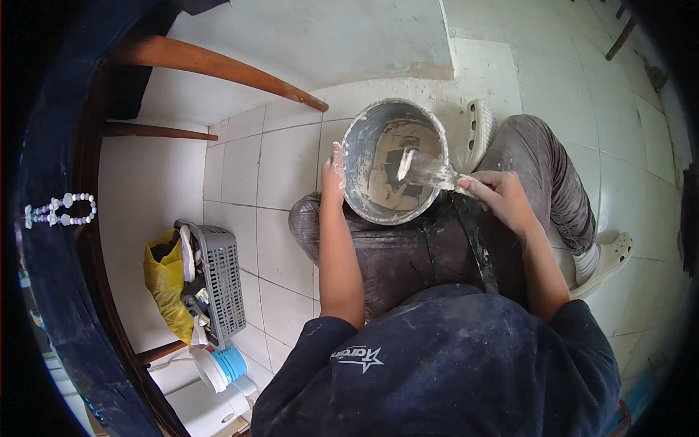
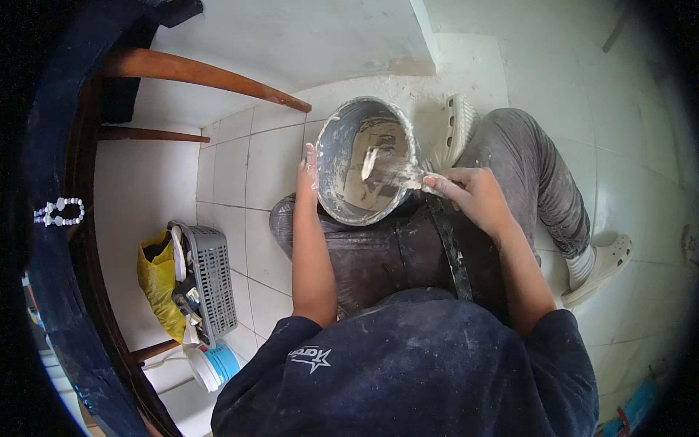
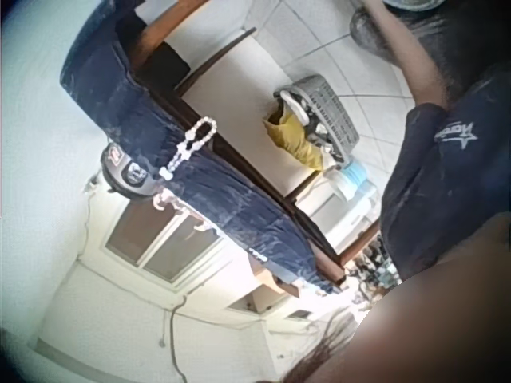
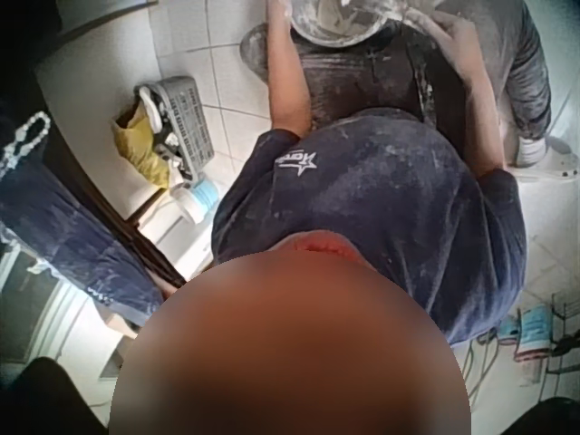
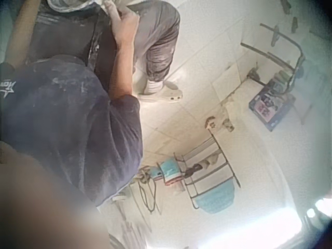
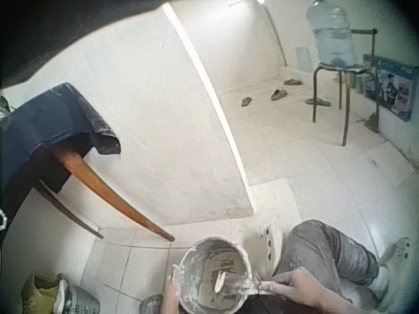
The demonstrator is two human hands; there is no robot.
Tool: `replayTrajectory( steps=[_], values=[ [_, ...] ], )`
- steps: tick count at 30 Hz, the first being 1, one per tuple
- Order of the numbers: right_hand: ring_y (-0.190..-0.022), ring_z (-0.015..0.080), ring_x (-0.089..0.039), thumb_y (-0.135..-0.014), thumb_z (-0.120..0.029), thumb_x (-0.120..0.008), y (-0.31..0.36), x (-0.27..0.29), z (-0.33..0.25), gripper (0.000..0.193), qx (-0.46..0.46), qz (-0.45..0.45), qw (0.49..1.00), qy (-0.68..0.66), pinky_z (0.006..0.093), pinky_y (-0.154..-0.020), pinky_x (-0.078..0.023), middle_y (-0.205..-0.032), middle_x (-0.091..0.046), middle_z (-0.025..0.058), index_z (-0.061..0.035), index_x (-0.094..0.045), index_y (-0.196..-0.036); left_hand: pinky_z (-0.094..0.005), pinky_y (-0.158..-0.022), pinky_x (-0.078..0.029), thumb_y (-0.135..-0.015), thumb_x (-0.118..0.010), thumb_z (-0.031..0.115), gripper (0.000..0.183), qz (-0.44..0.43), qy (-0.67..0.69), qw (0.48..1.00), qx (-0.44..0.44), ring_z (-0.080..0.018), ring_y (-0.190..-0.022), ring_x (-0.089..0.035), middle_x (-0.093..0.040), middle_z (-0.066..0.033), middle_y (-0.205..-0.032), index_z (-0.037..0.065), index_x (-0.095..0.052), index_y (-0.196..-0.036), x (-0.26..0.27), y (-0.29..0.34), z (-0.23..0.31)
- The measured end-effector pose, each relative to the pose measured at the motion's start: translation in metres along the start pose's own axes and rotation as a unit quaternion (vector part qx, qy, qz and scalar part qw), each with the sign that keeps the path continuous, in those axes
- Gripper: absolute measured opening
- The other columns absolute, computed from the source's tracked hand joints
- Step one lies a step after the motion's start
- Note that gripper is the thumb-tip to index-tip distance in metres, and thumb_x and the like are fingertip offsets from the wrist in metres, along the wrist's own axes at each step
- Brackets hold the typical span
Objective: The person applies plaster or putty to the lower section of a wall using a putty knife.
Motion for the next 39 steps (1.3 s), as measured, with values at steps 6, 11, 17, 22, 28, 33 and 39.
replayTrajectory(
  steps=[6, 11, 17, 22, 28, 33, 39],
  values=[
    [-0.046, 0.0174, -0.053, -0.085, -0.045, -0.062, 0.011, 0.019, 0.008, 0.046, -0.063, 0.037, 0.985, 0.154, 0.033, -0.051, -0.041, -0.049, -0.051, 0.0115, 0.0002, -0.07, -0.081, -0.0284, -0.064, -0.04, -0.09, -0.052, 0.055, 0.064, -0.01, 0.01, 1.0, -0.017, -0.0126, -0.066, -0.042, -0.049, -0.0008, -0.07, -0.008, -0.061, -0.083, -0.016, -0.002, 0.023],
    [-0.045, 0.0199, -0.051, -0.085, -0.046, -0.061, 0.026, 0.041, 0.004, 0.049, -0.15, 0.037, 0.974, 0.166, 0.0358, -0.051, -0.04, -0.048, -0.047, 0.0129, 0.0015, -0.067, -0.075, -0.0282, -0.056, -0.033, -0.089, -0.056, 0.053, 0.06, -0.024, 0.018, 0.999, -0.016, -0.0112, -0.062, -0.035, -0.042, 0.0022, -0.065, -0.004, -0.056, -0.071, -0.026, -0.022, 0.016],
    [-0.046, 0.0119, -0.044, -0.087, -0.041, -0.062, 0.042, 0.076, 0.002, 0.049, -0.122, 0.057, 0.96, 0.246, 0.0318, -0.048, -0.036, -0.048, -0.048, 0.0047, 0.0028, -0.063, -0.064, -0.0285, -0.056, -0.034, -0.088, -0.055, 0.054, 0.063, -0.017, -0.018, 1.0, -0.017, -0.012, -0.062, -0.035, -0.042, 0.0, -0.065, -0.007, -0.057, -0.073, -0.036, -0.026, 0.028],
    [-0.056, 0.0129, -0.048, -0.088, -0.043, -0.058, 0.046, 0.093, -0.002, 0.046, -0.15, 0.137, 0.979, -0.025, 0.0293, -0.052, -0.038, -0.063, -0.058, 0.001, 0.0007, -0.067, -0.076, -0.0415, -0.073, -0.045, -0.086, -0.04, 0.069, 0.084, 0.049, -0.042, 0.998, 0.021, -0.0288, -0.073, -0.057, -0.059, -0.0189, -0.071, -0.012, -0.061, -0.079, -0.011, -0.027, 0.006],
    [-0.081, 0.0134, -0.052, -0.088, -0.043, -0.06, -0.002, 0.066, -0.01, 0.049, -0.056, 0.253, 0.957, -0.134, 0.0257, -0.064, -0.041, -0.089, -0.06, 0.0068, 0.0044, -0.062, -0.101, -0.05, -0.071, -0.045, -0.091, -0.037, 0.062, 0.076, 0.083, -0.109, 0.989, -0.057, -0.0465, -0.077, -0.06, -0.058, -0.0337, -0.074, -0.009, -0.06, -0.075, -0.032, 0.029, 0.039],
    [-0.075, 0.0144, -0.053, -0.084, -0.034, -0.068, -0.092, 0.04, -0.009, 0.044, 0.077, 0.166, 0.981, 0.068, 0.0274, -0.069, -0.043, -0.081, -0.06, 0.0056, 0.0072, -0.06, -0.097, -0.0441, -0.074, -0.044, -0.096, -0.036, 0.051, 0.059, 0.107, -0.116, 0.98, -0.12, -0.0372, -0.074, -0.057, -0.059, -0.0256, -0.082, -0.004, -0.057, -0.1, -0.027, 0.058, 0.025],
    [-0.076, 0.0136, -0.054, -0.079, -0.021, -0.074, -0.119, 0.019, 0.024, 0.034, 0.11, 0.073, 0.988, -0.076, 0.0263, -0.07, -0.044, -0.083, -0.063, 0.0058, 0.0061, -0.062, -0.094, -0.0379, -0.086, -0.042, -0.1, -0.032, 0.042, 0.048, 0.02, -0.115, 0.981, -0.156, -0.0344, -0.09, -0.058, -0.063, -0.0214, -0.096, 0.0, -0.052, -0.112, -0.001, 0.084, 0.039]
  ],
)
Point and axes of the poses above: each hand's wrist, its own y-axis away from the middle knuckle, its own x-axis out of the back of the hand, z = x × y, the point moved 3 cm from there along -y, towards the middle knuckle
